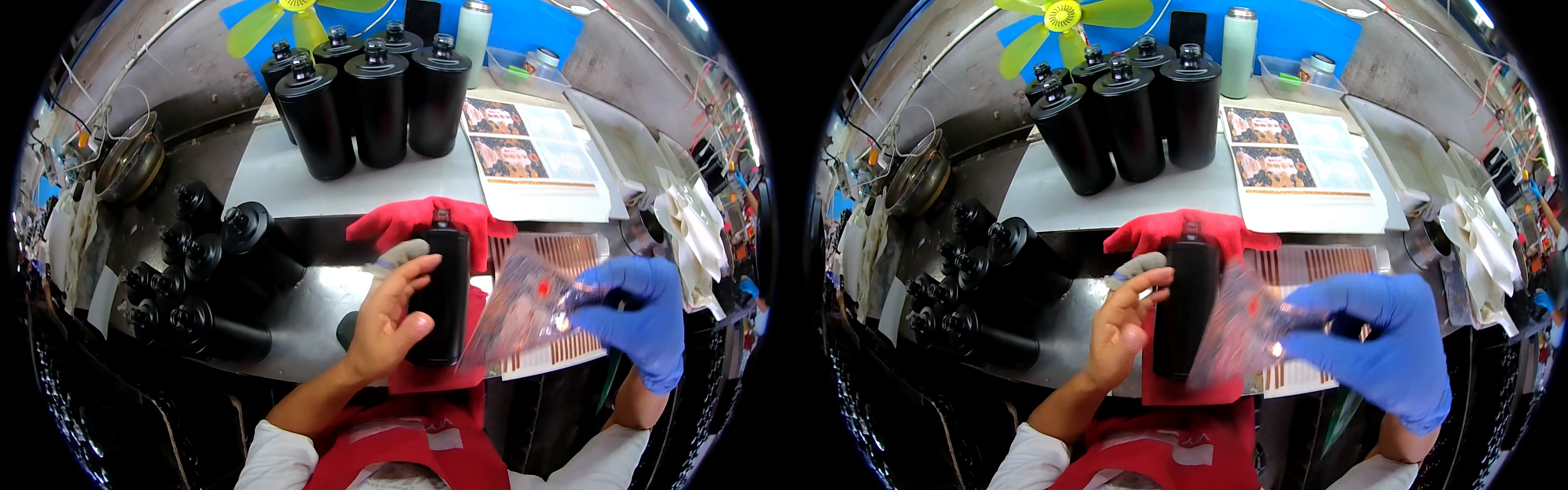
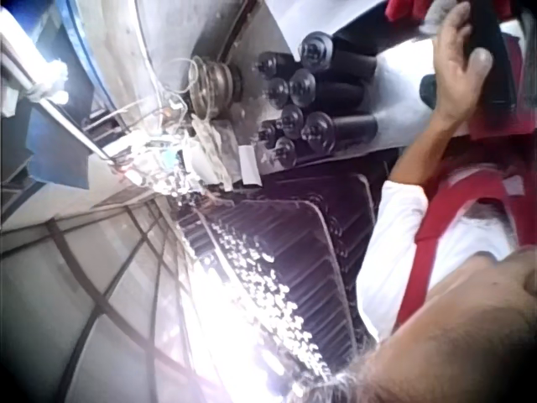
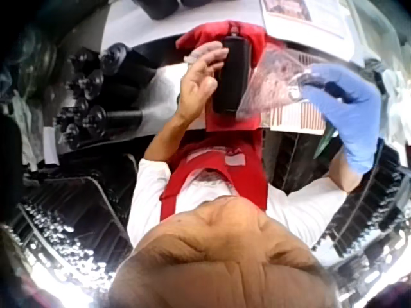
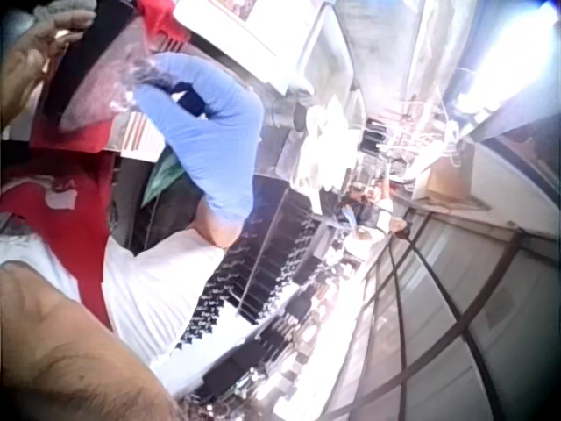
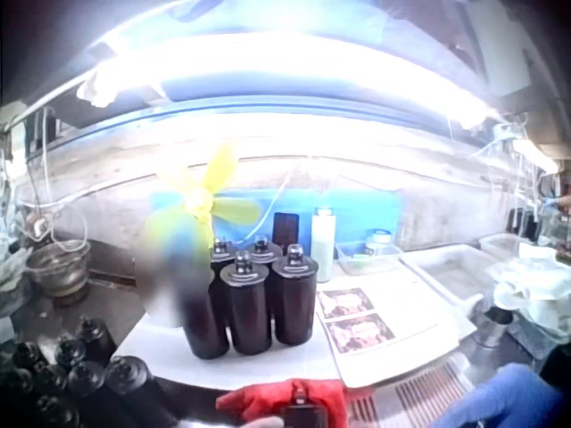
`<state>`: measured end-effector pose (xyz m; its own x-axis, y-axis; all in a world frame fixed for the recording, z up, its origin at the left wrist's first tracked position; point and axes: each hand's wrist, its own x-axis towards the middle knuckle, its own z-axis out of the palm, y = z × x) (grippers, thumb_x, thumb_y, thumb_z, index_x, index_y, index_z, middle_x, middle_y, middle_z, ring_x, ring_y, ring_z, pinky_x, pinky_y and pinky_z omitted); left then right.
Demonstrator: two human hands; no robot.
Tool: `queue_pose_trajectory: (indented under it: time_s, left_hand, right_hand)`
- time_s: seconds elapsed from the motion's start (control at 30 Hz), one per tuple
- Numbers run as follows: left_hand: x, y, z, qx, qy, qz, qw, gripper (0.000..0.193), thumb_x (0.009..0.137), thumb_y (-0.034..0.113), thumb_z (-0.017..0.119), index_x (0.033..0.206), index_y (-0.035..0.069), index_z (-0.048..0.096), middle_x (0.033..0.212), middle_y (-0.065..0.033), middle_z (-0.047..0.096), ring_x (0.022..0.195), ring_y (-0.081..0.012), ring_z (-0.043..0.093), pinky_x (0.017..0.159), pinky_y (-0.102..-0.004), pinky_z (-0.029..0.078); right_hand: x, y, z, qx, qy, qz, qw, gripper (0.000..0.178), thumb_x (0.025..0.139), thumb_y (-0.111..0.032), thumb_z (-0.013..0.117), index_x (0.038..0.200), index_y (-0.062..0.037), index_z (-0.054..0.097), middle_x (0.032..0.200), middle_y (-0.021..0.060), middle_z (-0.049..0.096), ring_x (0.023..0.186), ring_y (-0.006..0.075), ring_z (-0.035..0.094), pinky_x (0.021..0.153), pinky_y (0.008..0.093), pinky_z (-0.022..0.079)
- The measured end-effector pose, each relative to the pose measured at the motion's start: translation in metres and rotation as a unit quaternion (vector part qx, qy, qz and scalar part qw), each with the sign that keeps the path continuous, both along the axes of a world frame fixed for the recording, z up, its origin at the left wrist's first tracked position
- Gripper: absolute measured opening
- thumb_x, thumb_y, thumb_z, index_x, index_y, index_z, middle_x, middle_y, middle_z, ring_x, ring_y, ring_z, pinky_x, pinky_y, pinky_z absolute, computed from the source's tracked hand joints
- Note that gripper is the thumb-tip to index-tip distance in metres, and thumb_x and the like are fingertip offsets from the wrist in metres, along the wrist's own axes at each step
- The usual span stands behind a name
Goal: The person applies thin copper-colored strips to the top and bottom rims of a black cylindrical container, then rubs the surface with a green cloth. They repeat this process on multiple containers, handling each one individually and placing finished units aside.
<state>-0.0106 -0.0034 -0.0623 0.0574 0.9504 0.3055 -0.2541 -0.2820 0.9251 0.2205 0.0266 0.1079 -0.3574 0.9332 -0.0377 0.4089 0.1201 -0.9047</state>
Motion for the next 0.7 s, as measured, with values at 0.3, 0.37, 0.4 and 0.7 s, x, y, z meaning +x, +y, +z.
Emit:
queue_pose_trajectory:
  time_s: [0.3, 0.37, 0.4, 0.7]
  left_hand:
    - [-0.005, -0.019, 0.011, -0.157, -0.095, -0.048, 0.982, 0.034, 0.096, 0.021, 0.043, 0.112, -0.005, 0.056, 0.104, -0.0119, 0.062, 0.093, -0.0161, 0.060, 0.082, -0.0291, 0.048]
    - [-0.004, -0.005, 0.003, -0.147, -0.004, 0.011, 0.989, 0.026, 0.092, 0.013, 0.054, 0.110, -0.005, 0.058, 0.098, -0.0108, 0.064, 0.086, -0.0132, 0.061, 0.076, -0.0262, 0.050]
    - [-0.001, 0.002, -0.003, -0.173, -0.079, 0.030, 0.981, 0.026, 0.084, 0.005, 0.065, 0.107, -0.005, 0.059, 0.094, -0.0094, 0.065, 0.082, -0.0109, 0.061, 0.072, -0.0236, 0.050]
    - [0.001, 0.037, -0.028, -0.158, -0.023, 0.172, 0.972, 0.007, 0.084, 0.005, 0.065, 0.087, -0.001, 0.063, 0.079, -0.0031, 0.065, 0.067, -0.0062, 0.057, 0.058, -0.0195, 0.046]
  right_hand:
    - [-0.031, 0.016, -0.085, -0.199, 0.048, 0.015, 0.979, 0.029, 0.076, -0.011, 0.072, 0.101, 0.0005, 0.065, 0.083, 0.0026, 0.065, 0.076, 0.0062, 0.058, 0.069, 0.0207, 0.048]
    - [-0.032, 0.032, -0.111, -0.199, 0.079, 0.014, 0.977, 0.028, 0.076, -0.010, 0.071, 0.101, 0.0025, 0.065, 0.084, 0.0043, 0.065, 0.077, 0.0077, 0.059, 0.072, 0.0217, 0.049]
    - [-0.033, 0.037, -0.116, -0.208, 0.089, 0.004, 0.974, 0.027, 0.077, -0.010, 0.071, 0.100, 0.0030, 0.065, 0.085, 0.0050, 0.066, 0.078, 0.0082, 0.059, 0.073, 0.0219, 0.049]
    - [-0.035, 0.071, -0.153, -0.223, 0.115, -0.027, 0.968, 0.023, 0.078, -0.016, 0.070, 0.093, 0.0017, 0.065, 0.077, 0.0030, 0.064, 0.065, 0.0054, 0.054, 0.059, 0.0192, 0.044]
